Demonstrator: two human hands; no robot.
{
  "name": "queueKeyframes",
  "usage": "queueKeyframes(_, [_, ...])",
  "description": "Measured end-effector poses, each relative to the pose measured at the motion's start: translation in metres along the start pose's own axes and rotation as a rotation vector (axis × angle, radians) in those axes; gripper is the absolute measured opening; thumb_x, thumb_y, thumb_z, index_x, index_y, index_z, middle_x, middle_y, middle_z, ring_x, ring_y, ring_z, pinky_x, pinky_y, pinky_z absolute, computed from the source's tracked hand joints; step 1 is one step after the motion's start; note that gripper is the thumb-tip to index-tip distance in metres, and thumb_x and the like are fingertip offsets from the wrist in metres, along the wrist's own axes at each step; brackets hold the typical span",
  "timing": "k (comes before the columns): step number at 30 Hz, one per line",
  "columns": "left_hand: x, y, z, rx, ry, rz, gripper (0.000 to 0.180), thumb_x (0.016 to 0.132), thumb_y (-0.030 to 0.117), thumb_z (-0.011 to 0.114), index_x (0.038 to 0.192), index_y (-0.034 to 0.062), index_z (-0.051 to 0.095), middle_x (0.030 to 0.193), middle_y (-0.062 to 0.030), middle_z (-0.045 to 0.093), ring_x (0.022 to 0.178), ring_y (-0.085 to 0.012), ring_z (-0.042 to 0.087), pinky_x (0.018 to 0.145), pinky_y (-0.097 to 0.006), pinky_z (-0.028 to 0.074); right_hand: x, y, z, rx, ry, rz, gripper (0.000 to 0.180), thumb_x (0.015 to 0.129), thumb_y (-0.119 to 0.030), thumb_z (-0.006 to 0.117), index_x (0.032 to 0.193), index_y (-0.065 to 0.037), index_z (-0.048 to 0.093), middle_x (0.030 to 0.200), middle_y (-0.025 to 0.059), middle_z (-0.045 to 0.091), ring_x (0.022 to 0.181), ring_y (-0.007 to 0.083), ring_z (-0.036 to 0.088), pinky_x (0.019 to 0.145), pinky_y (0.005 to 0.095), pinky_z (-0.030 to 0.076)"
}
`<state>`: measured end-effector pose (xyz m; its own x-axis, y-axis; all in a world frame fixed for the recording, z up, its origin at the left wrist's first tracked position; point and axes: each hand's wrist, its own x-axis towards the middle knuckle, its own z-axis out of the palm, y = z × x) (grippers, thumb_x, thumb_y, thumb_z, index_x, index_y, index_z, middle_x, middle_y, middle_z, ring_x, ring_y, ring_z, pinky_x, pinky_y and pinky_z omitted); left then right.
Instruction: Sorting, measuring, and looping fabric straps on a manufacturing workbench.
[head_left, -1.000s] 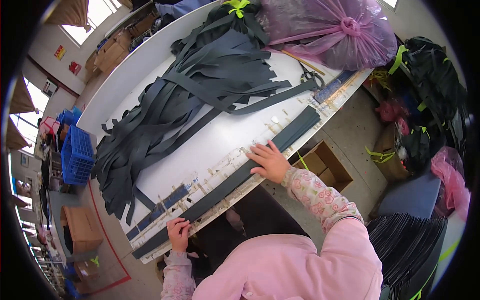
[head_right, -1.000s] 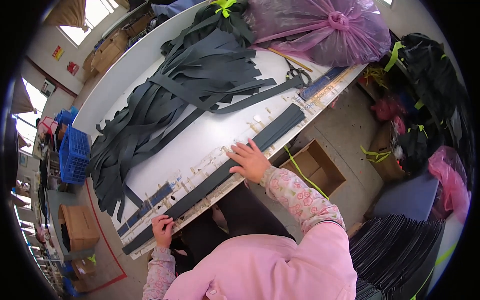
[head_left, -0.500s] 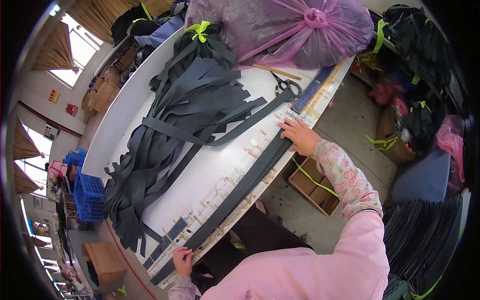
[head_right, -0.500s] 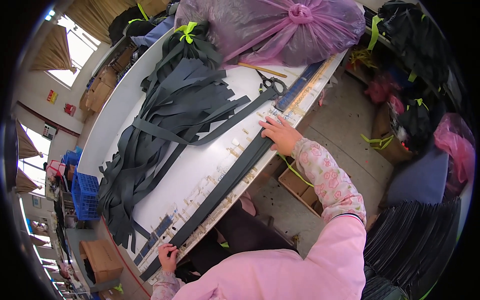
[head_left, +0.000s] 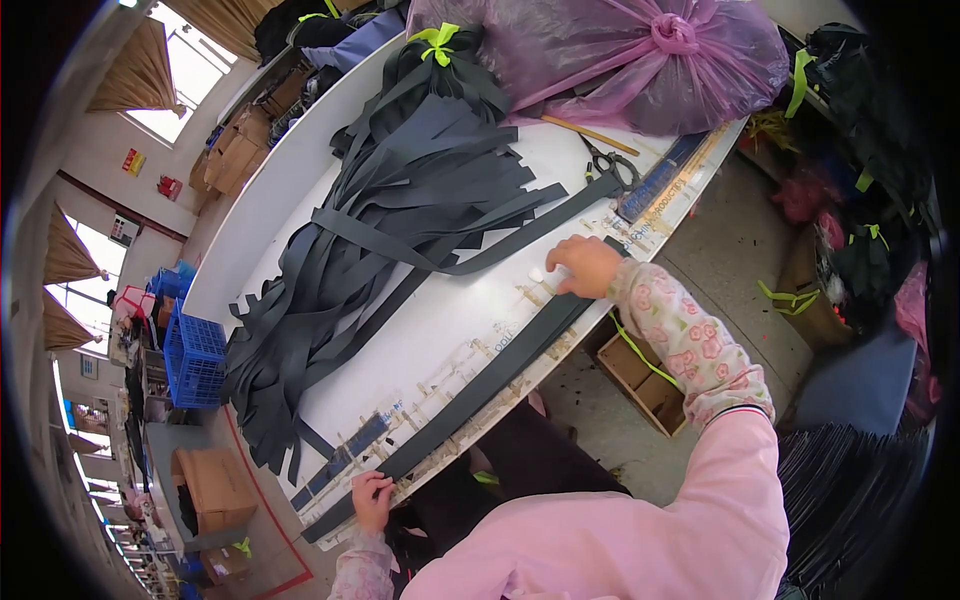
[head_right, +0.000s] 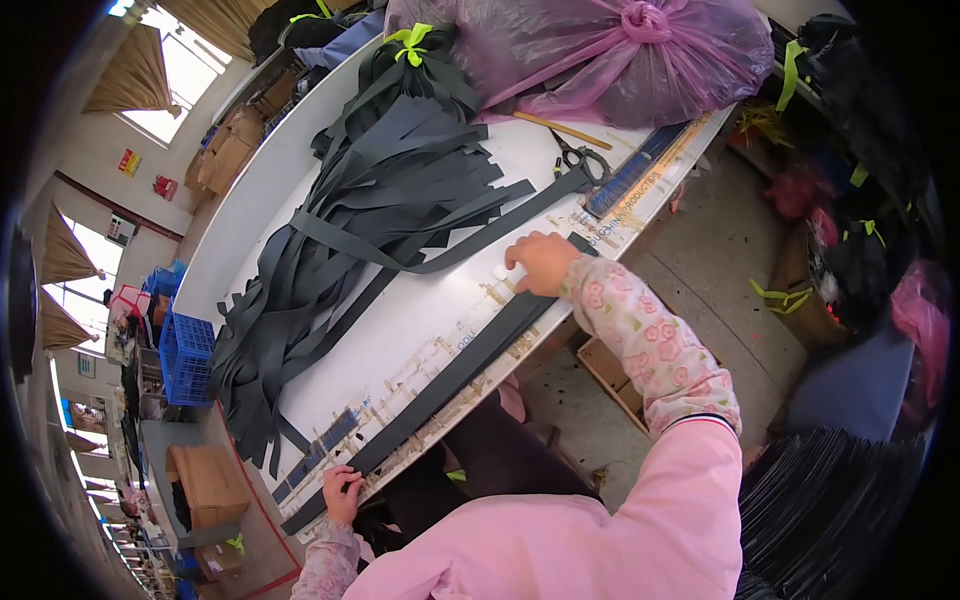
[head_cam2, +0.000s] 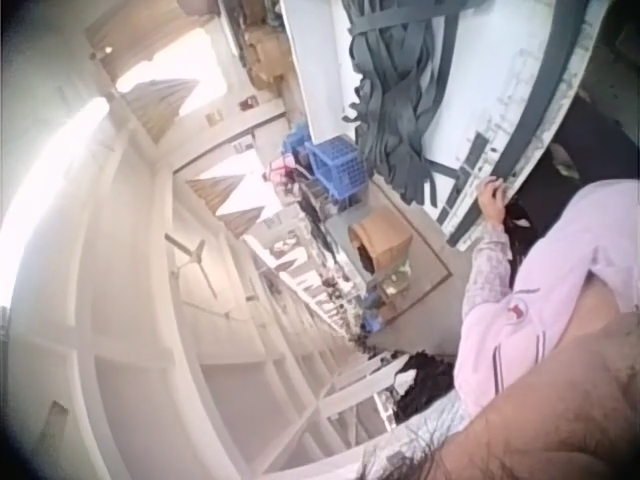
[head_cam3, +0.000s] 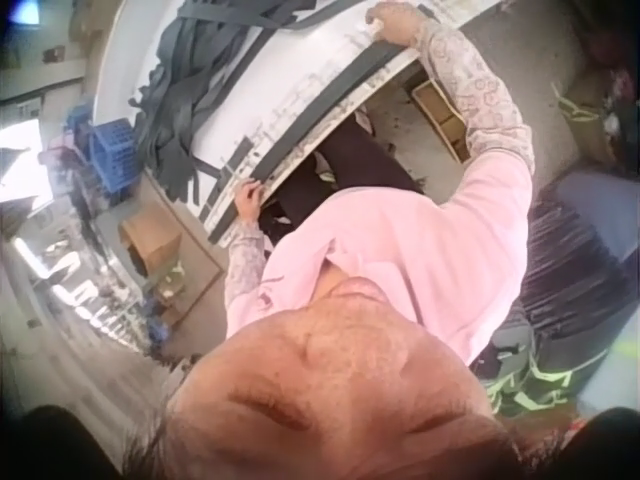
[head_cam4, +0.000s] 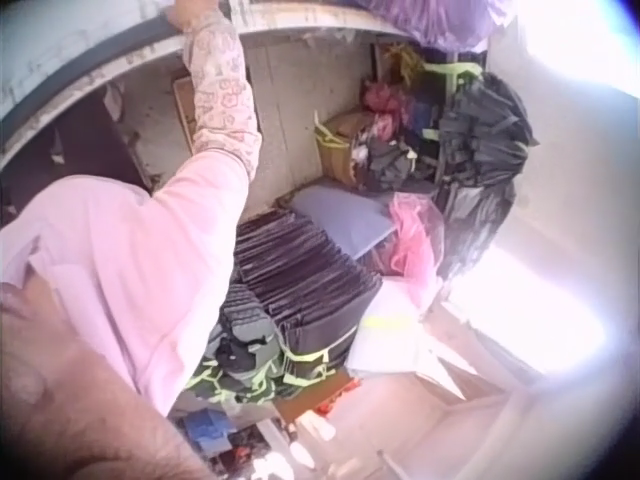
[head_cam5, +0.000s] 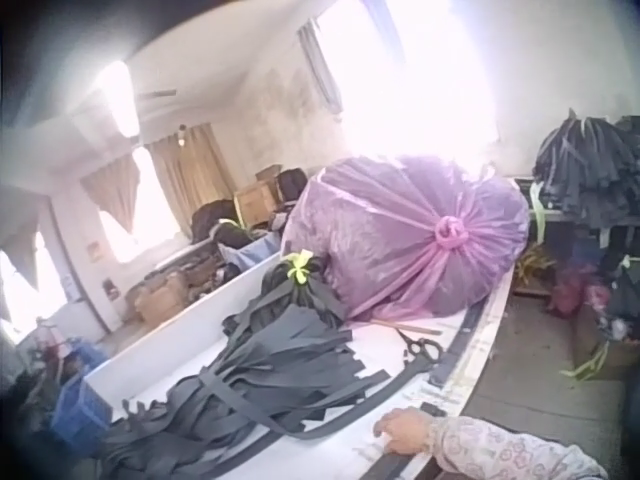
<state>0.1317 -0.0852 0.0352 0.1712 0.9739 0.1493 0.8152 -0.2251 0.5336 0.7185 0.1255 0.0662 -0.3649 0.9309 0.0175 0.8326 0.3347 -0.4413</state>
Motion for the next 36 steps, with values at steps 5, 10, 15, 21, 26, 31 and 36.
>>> queueKeyframes(5, [-0.007,0.000,-0.001,-0.009,0.018,-0.012,0.014,0.069,0.003,0.079,0.081,0.0049,0.072,0.095,-0.0095,0.066,0.094,-0.0288,0.059,0.083,-0.038,0.047,0.056,-0.052,0.055,0.032,0.035,0.299,0.038,0.081,-0.016,0.073,0.116,-0.007,0.061,0.114,0.0165,0.063,0.108,0.0344,0.064,0.088,0.0462,0.052])
queueKeyframes(10, [-0.013,-0.003,0.001,-0.007,0.039,0.048,0.015,0.070,0.003,0.079,0.083,0.0053,0.072,0.095,-0.0095,0.066,0.093,-0.0288,0.059,0.083,-0.038,0.047,0.071,-0.042,0.083,0.078,-0.006,0.449,0.038,0.075,-0.013,0.074,0.110,-0.008,0.060,0.106,0.0179,0.063,0.099,0.0363,0.065,0.087,0.0453,0.052])
queueKeyframes(15, [-0.011,-0.002,0.002,-0.033,0.047,0.051,0.015,0.071,0.003,0.079,0.083,0.0061,0.072,0.096,-0.0092,0.066,0.094,-0.0286,0.059,0.084,-0.038,0.047,0.064,-0.019,0.101,0.095,0.094,0.373,0.022,0.072,-0.008,0.068,0.093,-0.003,0.068,0.098,0.0197,0.067,0.096,0.0372,0.065,0.086,0.0429,0.052])
queueKeyframes(21, [-0.013,-0.014,-0.001,-0.094,0.047,0.016,0.015,0.072,0.006,0.077,0.087,0.0079,0.074,0.099,-0.0088,0.067,0.097,-0.0298,0.059,0.087,-0.039,0.047,0.036,-0.119,0.052,0.529,0.328,0.036,0.011,0.079,-0.011,0.076,0.087,-0.005,0.073,0.075,0.0084,0.056,0.069,0.0196,0.056,0.065,0.0315,0.046])
queueKeyframes(26, [-0.008,-0.019,0.005,-0.167,0.089,0.082,0.016,0.075,0.004,0.076,0.090,0.0082,0.074,0.107,-0.0082,0.062,0.103,-0.0291,0.056,0.091,-0.037,0.045,0.002,-0.232,0.085,1.087,-0.041,-0.021,0.004,0.088,-0.004,0.072,0.092,-0.003,0.072,0.078,-0.0030,0.061,0.068,0.0044,0.053,0.063,0.0211,0.045])
queueKeyframes(31, [-0.020,-0.031,0.004,-0.292,0.132,0.062,0.015,0.076,0.006,0.077,0.090,0.0090,0.072,0.107,-0.0071,0.065,0.103,-0.0284,0.056,0.091,-0.039,0.046,-0.009,-0.317,0.159,1.201,-0.392,-0.021,0.010,0.091,-0.008,0.072,0.098,-0.002,0.069,0.081,-0.0028,0.065,0.071,0.0051,0.057,0.067,0.0211,0.049])
queueKeyframes(36, [-0.020,-0.027,0.005,-0.285,0.163,0.077,0.017,0.074,0.011,0.078,0.088,0.0086,0.067,0.105,-0.0074,0.064,0.101,-0.0301,0.056,0.090,-0.040,0.046,-0.003,-0.370,0.186,0.811,-0.318,-0.158,0.015,0.090,-0.003,0.065,0.104,-0.001,0.060,0.080,-0.0003,0.061,0.068,0.0069,0.052,0.064,0.0226,0.046])
